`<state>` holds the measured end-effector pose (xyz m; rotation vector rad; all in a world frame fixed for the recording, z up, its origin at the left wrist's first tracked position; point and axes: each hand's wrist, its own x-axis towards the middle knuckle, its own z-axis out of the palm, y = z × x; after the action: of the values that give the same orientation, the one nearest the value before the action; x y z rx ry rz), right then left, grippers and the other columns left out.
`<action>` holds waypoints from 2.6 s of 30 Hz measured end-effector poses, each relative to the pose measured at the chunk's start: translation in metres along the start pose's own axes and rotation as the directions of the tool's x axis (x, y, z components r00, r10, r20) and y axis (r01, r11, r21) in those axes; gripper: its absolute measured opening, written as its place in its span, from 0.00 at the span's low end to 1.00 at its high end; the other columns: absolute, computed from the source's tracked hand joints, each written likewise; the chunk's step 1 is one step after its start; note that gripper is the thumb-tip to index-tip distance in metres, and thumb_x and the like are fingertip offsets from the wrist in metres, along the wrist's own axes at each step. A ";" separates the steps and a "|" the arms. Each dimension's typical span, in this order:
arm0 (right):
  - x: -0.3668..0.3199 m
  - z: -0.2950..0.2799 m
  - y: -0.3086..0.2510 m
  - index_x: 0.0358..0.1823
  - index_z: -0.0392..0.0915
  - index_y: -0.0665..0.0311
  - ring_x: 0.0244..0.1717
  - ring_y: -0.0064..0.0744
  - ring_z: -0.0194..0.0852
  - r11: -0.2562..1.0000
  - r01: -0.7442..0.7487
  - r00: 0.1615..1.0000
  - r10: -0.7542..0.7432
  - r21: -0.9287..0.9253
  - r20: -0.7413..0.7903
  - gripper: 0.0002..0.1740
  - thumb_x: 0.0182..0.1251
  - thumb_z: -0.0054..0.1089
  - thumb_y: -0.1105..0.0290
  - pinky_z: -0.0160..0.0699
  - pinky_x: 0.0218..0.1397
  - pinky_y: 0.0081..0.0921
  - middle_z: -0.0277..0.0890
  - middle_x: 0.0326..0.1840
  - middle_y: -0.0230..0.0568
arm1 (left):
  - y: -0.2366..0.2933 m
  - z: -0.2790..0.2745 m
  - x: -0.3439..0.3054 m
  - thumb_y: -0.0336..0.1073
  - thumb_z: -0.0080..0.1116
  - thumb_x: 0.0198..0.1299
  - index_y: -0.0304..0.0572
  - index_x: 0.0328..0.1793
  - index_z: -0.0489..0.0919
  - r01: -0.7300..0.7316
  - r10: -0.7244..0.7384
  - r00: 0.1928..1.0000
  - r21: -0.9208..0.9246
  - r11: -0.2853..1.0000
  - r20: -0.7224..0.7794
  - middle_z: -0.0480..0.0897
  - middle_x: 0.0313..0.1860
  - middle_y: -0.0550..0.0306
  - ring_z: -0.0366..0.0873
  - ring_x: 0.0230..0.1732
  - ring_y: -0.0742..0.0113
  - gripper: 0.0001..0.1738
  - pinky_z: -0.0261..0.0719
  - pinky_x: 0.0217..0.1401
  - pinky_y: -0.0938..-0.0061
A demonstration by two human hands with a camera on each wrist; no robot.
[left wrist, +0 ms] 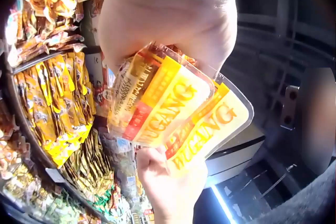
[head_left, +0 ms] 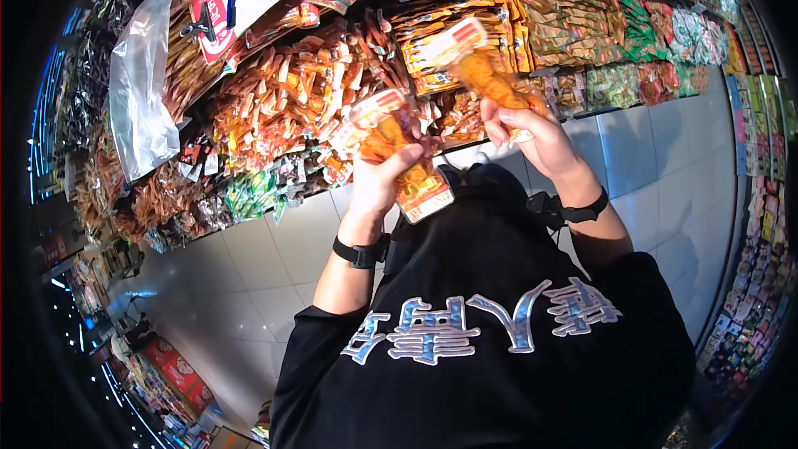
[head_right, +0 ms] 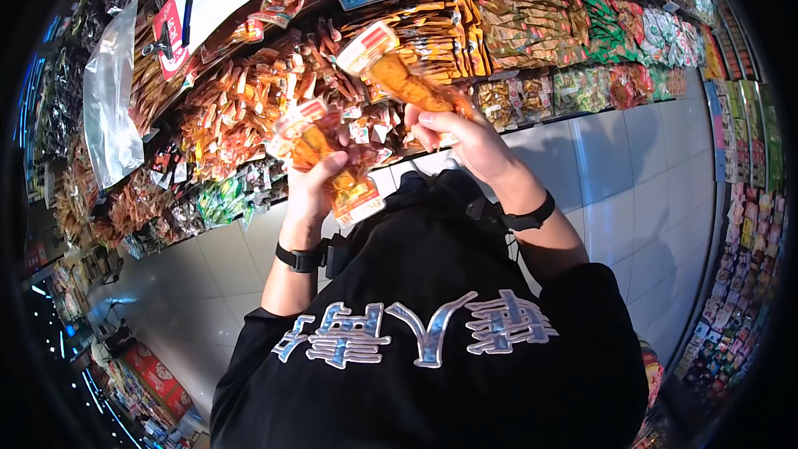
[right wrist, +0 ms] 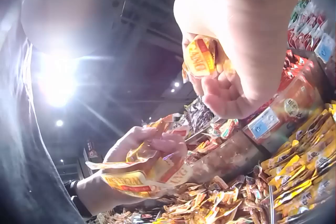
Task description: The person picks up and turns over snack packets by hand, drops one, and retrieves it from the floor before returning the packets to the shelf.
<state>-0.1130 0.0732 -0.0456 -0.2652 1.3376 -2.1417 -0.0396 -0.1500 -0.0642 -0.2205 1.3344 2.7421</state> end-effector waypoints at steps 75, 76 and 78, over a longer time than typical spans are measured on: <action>0.059 0.012 0.000 0.63 0.69 0.71 0.64 0.57 0.65 0.458 0.560 0.674 0.232 -0.691 0.701 0.29 0.64 0.62 0.63 0.67 0.66 0.42 0.62 0.66 0.58 | -0.052 -0.034 0.002 0.33 0.62 0.59 0.39 0.52 0.76 -0.239 0.002 0.771 -0.287 0.928 -0.637 0.84 0.42 0.54 0.85 0.40 0.61 0.16 0.87 0.47 0.63; 0.065 0.021 0.002 0.62 0.70 0.70 0.62 0.55 0.68 0.400 0.594 0.683 0.208 -0.698 0.700 0.27 0.64 0.62 0.65 0.69 0.64 0.40 0.67 0.63 0.54 | -0.045 -0.063 -0.004 0.34 0.61 0.59 0.40 0.52 0.76 -0.254 -0.011 0.735 -0.290 0.923 -0.678 0.84 0.42 0.53 0.85 0.41 0.60 0.16 0.87 0.47 0.61; 0.078 0.029 0.016 0.60 0.71 0.69 0.60 0.54 0.70 0.429 0.515 0.730 0.235 -0.743 0.642 0.25 0.65 0.61 0.66 0.70 0.63 0.39 0.69 0.61 0.53 | -0.025 -0.120 -0.020 0.36 0.61 0.59 0.40 0.52 0.76 -0.273 -0.046 0.656 -0.293 0.916 -0.753 0.84 0.42 0.53 0.85 0.42 0.59 0.16 0.87 0.46 0.58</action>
<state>-0.1565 0.0016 -0.0563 -1.5151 1.8638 -0.9229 -0.0054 -0.2291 -0.1529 -1.5039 0.8592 3.1215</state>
